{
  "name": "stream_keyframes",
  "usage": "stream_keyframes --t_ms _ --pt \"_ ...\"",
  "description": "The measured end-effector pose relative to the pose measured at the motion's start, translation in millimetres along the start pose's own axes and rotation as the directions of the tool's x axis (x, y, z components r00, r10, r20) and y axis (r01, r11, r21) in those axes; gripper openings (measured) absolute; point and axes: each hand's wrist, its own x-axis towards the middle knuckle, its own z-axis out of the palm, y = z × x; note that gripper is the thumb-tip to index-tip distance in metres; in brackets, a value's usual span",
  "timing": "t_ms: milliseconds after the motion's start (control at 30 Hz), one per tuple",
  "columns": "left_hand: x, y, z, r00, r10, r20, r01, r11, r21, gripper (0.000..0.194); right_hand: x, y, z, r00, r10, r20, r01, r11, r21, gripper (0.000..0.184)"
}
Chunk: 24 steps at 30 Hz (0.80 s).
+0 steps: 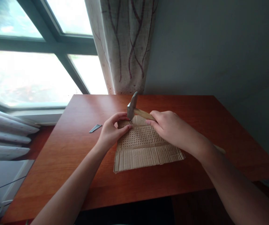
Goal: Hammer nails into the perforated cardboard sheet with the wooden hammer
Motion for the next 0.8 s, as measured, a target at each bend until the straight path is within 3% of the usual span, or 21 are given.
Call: stream_keyframes --t_ms 133,333,567,700,800 --pt "0 1 0.2 1.000 -0.011 0.007 0.012 1.000 -0.027 0.041 1 -2 0 1.000 -0.006 -0.024 0.005 1.000 -0.004 0.029" --pt "0 2 1.5 0.999 -0.049 -0.007 0.049 0.998 -0.048 0.048 3 -2 8 0.999 -0.018 0.048 0.020 0.999 -0.029 0.028" --pt "-1 4 0.9 0.999 -0.036 0.002 0.036 0.998 -0.047 0.047 -2 -2 6 0.999 -0.035 -0.021 0.035 0.999 0.005 0.028" --pt "-2 5 0.3 0.999 -0.037 0.001 0.037 0.999 -0.011 0.049 -9 7 6 0.980 -0.002 -0.199 0.025 0.993 0.113 0.023" --pt "-3 6 0.0 0.999 -0.034 -0.003 0.034 0.999 0.014 0.048 -13 23 9 0.904 0.119 -0.411 0.011 0.954 0.300 0.024"
